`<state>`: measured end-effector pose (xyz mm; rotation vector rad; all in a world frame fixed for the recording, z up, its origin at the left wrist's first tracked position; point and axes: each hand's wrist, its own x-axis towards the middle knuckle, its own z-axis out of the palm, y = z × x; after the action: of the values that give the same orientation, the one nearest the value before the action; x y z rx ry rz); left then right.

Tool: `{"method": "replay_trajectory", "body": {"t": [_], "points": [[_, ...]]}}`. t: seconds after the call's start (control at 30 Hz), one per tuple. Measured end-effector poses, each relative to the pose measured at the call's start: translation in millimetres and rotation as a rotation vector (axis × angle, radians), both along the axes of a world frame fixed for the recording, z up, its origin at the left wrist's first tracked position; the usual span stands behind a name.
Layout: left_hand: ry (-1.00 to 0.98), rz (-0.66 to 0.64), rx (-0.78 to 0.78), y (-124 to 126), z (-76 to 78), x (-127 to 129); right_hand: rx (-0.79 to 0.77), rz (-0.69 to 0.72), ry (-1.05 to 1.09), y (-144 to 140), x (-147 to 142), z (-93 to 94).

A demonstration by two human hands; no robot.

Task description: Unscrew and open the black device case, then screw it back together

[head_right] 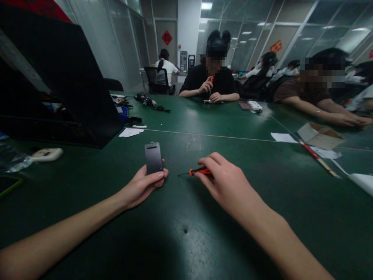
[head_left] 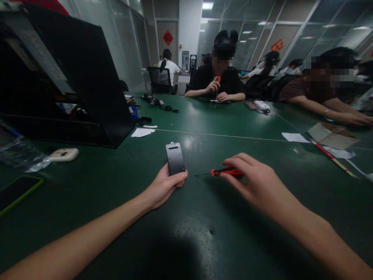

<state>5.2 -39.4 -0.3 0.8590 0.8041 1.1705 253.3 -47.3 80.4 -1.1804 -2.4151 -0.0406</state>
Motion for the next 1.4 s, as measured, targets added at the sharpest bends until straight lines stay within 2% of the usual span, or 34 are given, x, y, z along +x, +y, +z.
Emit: {"method": "replay_trajectory", "body": {"t": [0.1,0.17,0.37,0.77,1.0,1.1,1.4], "points": [[0.049,-0.026,0.041,0,-4.5,-1,0.217,0.088,0.108,-18,-8,25.7],[0.093,-0.045,0.084,1,-7.9,-2,0.271,0.119,0.104,-28,-12,33.3],[0.164,-0.048,0.112,1,-12.7,-3,0.322,0.173,0.092,-37,-16,27.1],[0.134,-0.052,0.146,1,-10.1,-1,0.325,0.226,0.078,-40,-22,18.6],[0.186,-0.033,0.180,0,-10.2,-2,0.248,0.291,0.012,-45,-27,18.7],[0.279,0.011,0.206,-2,-8.4,-2,0.237,0.265,0.011,-47,-28,20.4],[0.408,0.005,0.259,-6,-1.0,-1,0.207,0.175,0.061,-54,-33,32.1]]}}
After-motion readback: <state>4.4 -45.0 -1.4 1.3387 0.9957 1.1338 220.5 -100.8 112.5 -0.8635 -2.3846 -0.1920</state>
